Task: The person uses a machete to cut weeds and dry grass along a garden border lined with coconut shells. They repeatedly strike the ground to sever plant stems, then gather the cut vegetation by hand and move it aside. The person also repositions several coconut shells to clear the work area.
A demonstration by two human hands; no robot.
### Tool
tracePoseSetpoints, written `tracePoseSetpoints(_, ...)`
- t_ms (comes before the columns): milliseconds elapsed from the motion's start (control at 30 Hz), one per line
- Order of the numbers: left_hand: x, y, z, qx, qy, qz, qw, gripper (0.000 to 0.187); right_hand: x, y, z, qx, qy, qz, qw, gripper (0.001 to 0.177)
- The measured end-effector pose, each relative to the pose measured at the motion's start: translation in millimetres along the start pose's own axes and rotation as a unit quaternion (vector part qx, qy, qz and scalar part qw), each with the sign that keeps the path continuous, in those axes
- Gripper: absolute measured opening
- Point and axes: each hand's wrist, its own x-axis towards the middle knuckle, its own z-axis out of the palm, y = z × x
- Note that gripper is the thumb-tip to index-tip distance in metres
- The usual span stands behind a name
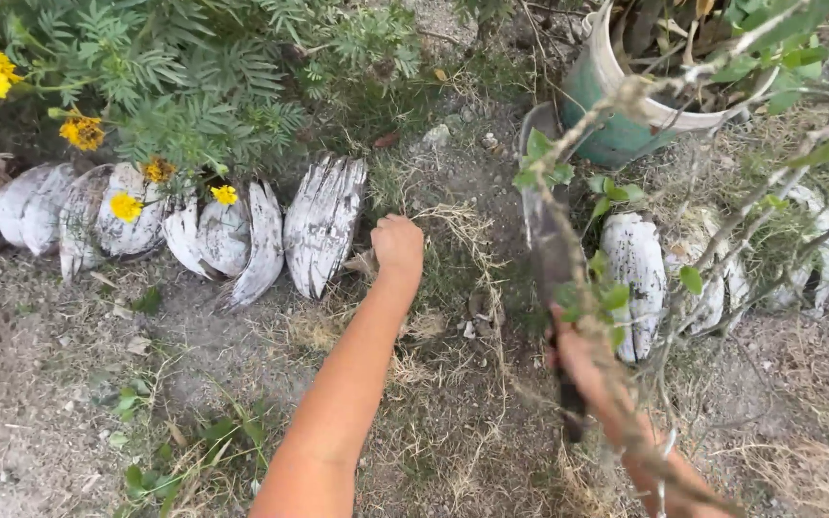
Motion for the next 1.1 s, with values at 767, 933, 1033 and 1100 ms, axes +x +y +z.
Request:
tracePoseSetpoints(767,-65,-46,13,-0.105,0.196,0.076,0.972,0.013,-8,26,6,0.029,0.003,-0.017,0.999,0.045)
tracePoseSetpoints(933,-62,-45,20,-0.105,0.176,0.085,0.975,0.01,-26,17,15,-0.002,-0.106,-0.009,0.994,0.028)
tracePoseSetpoints(1033,-76,-49,17,-0.12,0.127,0.091,0.98,0.007,-33,12,-3,-0.108,-0.158,-0.044,0.981,0.026)
tracePoseSetpoints(1100,-90,-61,14,-0.137,0.103,0.084,0.982,0.008,-33,2,-11,-0.132,-0.12,-0.067,0.982,0.029)
